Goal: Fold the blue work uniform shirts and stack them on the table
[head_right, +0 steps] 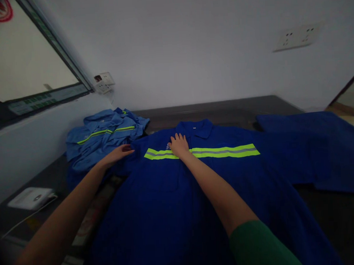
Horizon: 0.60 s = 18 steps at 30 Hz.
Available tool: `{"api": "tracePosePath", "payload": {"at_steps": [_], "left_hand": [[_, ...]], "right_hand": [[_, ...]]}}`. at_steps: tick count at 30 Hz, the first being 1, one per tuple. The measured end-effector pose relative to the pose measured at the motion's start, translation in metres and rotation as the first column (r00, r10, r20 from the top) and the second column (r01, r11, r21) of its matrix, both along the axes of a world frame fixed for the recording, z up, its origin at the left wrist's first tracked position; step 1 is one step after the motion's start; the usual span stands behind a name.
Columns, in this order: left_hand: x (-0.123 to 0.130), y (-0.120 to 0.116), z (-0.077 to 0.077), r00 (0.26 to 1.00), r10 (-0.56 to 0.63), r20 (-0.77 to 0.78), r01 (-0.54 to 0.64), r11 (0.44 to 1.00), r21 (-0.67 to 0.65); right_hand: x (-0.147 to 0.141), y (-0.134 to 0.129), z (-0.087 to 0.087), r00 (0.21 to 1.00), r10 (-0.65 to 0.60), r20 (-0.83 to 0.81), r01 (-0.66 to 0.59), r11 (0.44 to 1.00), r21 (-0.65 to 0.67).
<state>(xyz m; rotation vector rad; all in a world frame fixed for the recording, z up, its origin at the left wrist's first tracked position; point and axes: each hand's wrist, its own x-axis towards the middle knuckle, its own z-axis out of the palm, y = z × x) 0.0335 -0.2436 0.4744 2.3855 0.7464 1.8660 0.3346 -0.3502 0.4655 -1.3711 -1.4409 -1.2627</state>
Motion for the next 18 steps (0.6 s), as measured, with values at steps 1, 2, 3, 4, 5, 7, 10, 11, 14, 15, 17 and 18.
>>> {"api": "tracePosePath", "payload": {"at_steps": [1, 2, 3, 4, 5, 7, 10, 11, 14, 15, 17, 18], "left_hand": [[0.003, 0.003, 0.001, 0.998, 0.057, 0.024, -0.057, 0.998, 0.007], [0.005, 0.005, 0.003, 0.992, 0.117, 0.052, -0.117, 0.993, 0.012], [0.005, 0.007, 0.004, 0.983, 0.164, 0.077, -0.166, 0.986, 0.016], [0.005, 0.009, 0.005, 0.976, 0.195, 0.094, -0.198, 0.98, 0.018], [0.004, 0.009, 0.006, 0.974, 0.202, 0.106, -0.205, 0.979, 0.015], [-0.001, 0.008, 0.004, 0.983, 0.134, 0.128, -0.135, 0.991, -0.005], [-0.013, -0.002, -0.001, 0.977, -0.089, 0.196, 0.096, 0.995, -0.027], [-0.018, -0.007, -0.003, 0.964, -0.159, 0.215, 0.168, 0.985, -0.024], [-0.034, -0.024, 0.0, 0.931, -0.295, 0.216, 0.305, 0.952, -0.017], [-0.041, -0.03, 0.003, 0.924, -0.318, 0.212, 0.331, 0.943, -0.031], [-0.054, -0.041, 0.011, 0.913, -0.343, 0.219, 0.366, 0.927, -0.074], [-0.06, -0.046, 0.015, 0.907, -0.352, 0.232, 0.381, 0.92, -0.096]], "right_hand": [[0.002, 0.001, 0.0, 1.0, 0.003, 0.004, -0.003, 1.0, 0.001], [0.003, 0.002, 0.0, 1.0, 0.006, 0.005, -0.006, 1.0, 0.001], [0.004, 0.002, 0.001, 1.0, 0.008, 0.004, -0.008, 1.0, 0.002], [0.005, 0.002, 0.001, 1.0, 0.009, 0.005, -0.009, 1.0, 0.004], [0.005, 0.002, 0.002, 1.0, 0.008, 0.007, -0.008, 1.0, 0.006], [0.006, 0.002, 0.003, 1.0, 0.001, 0.012, -0.001, 1.0, 0.01], [0.006, 0.002, 0.005, 1.0, -0.002, 0.016, 0.001, 1.0, 0.012], [0.006, 0.003, 0.005, 1.0, 0.002, 0.015, -0.002, 1.0, 0.012], [0.007, 0.004, 0.007, 1.0, 0.019, 0.012, -0.019, 1.0, 0.018], [0.007, 0.004, 0.007, 1.0, 0.025, 0.011, -0.025, 0.999, 0.022], [0.008, 0.005, 0.008, 0.999, 0.041, 0.009, -0.041, 0.999, 0.03], [0.008, 0.005, 0.008, 0.998, 0.056, 0.005, -0.056, 0.998, 0.036]]}}
